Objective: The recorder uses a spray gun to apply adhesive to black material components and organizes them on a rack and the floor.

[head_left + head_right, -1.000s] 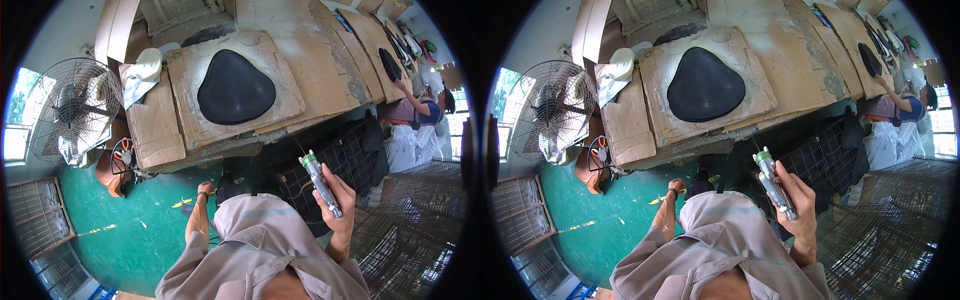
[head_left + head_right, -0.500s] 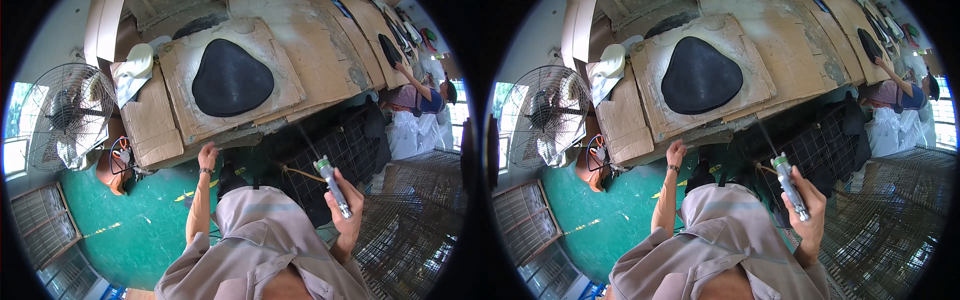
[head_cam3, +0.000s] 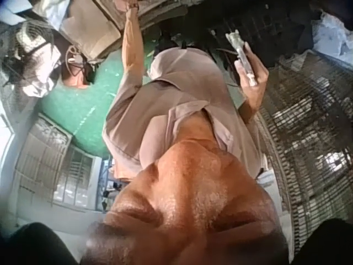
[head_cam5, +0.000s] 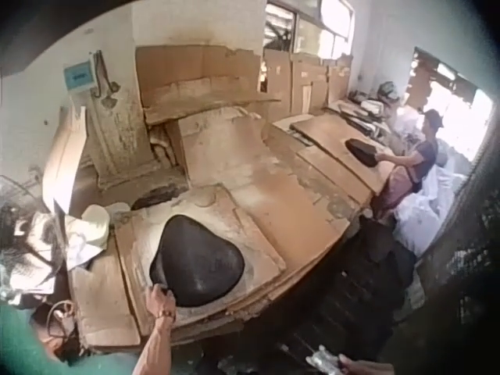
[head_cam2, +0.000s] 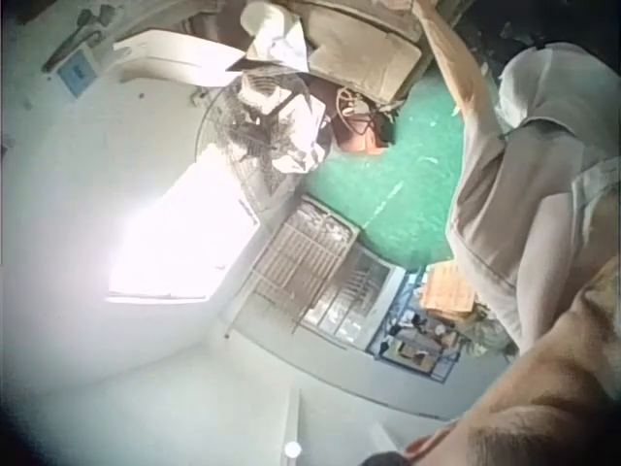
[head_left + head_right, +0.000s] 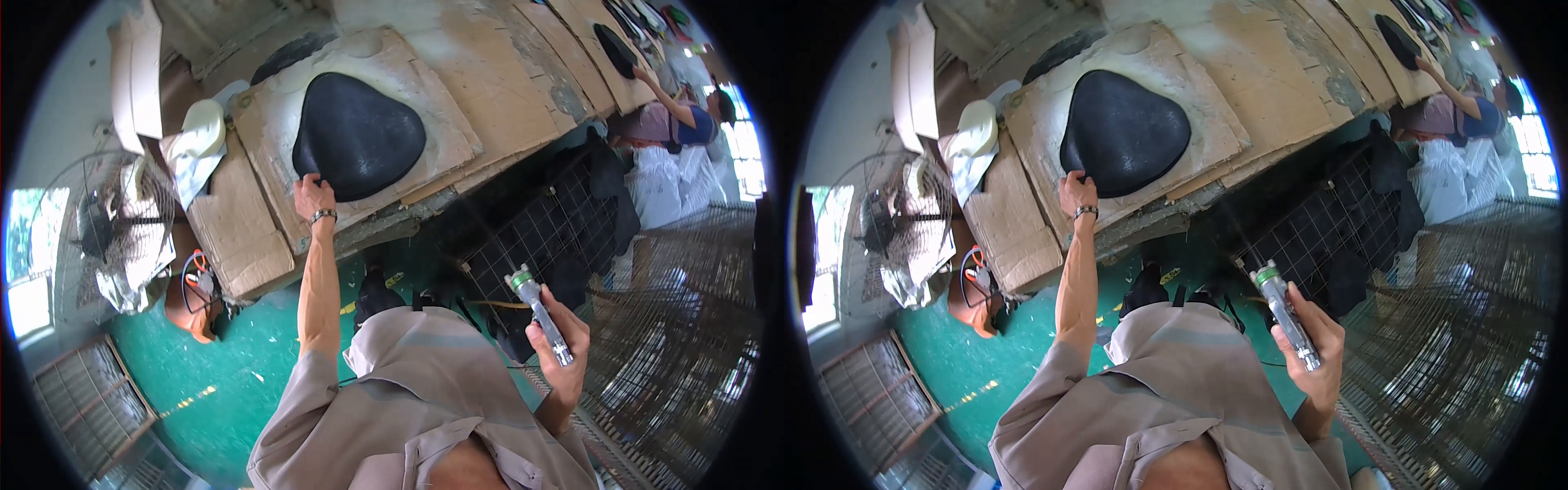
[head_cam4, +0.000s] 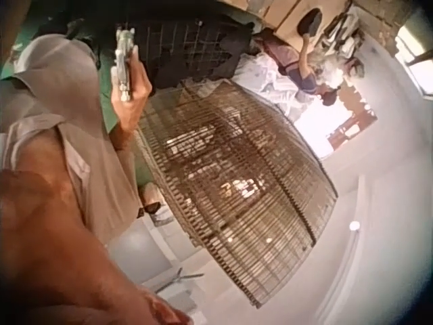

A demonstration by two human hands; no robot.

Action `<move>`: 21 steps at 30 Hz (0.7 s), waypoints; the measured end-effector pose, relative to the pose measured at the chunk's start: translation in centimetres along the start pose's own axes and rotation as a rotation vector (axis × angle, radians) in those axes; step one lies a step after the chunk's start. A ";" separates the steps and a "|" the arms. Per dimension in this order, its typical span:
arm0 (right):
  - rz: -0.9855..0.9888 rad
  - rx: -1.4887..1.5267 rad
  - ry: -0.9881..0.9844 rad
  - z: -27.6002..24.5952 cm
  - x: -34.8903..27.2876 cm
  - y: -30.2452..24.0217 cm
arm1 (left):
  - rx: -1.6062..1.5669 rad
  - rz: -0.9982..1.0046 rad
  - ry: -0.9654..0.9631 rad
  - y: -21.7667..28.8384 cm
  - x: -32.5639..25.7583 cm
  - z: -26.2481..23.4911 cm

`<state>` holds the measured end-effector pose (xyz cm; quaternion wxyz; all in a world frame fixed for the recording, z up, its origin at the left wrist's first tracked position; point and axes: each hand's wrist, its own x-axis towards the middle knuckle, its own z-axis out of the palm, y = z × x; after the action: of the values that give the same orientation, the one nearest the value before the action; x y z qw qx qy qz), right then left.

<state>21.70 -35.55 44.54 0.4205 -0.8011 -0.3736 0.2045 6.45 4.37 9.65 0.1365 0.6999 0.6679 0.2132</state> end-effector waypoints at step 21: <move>0.305 0.071 0.287 -0.6 -11.7 9.8 | -1.790 -0.140 -0.748 29.0 -6.8 -7.7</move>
<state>18.83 -48.52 36.95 0.4613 -0.8541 -0.1768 0.1625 28.03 -5.18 29.38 0.8339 0.3184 0.2123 0.3976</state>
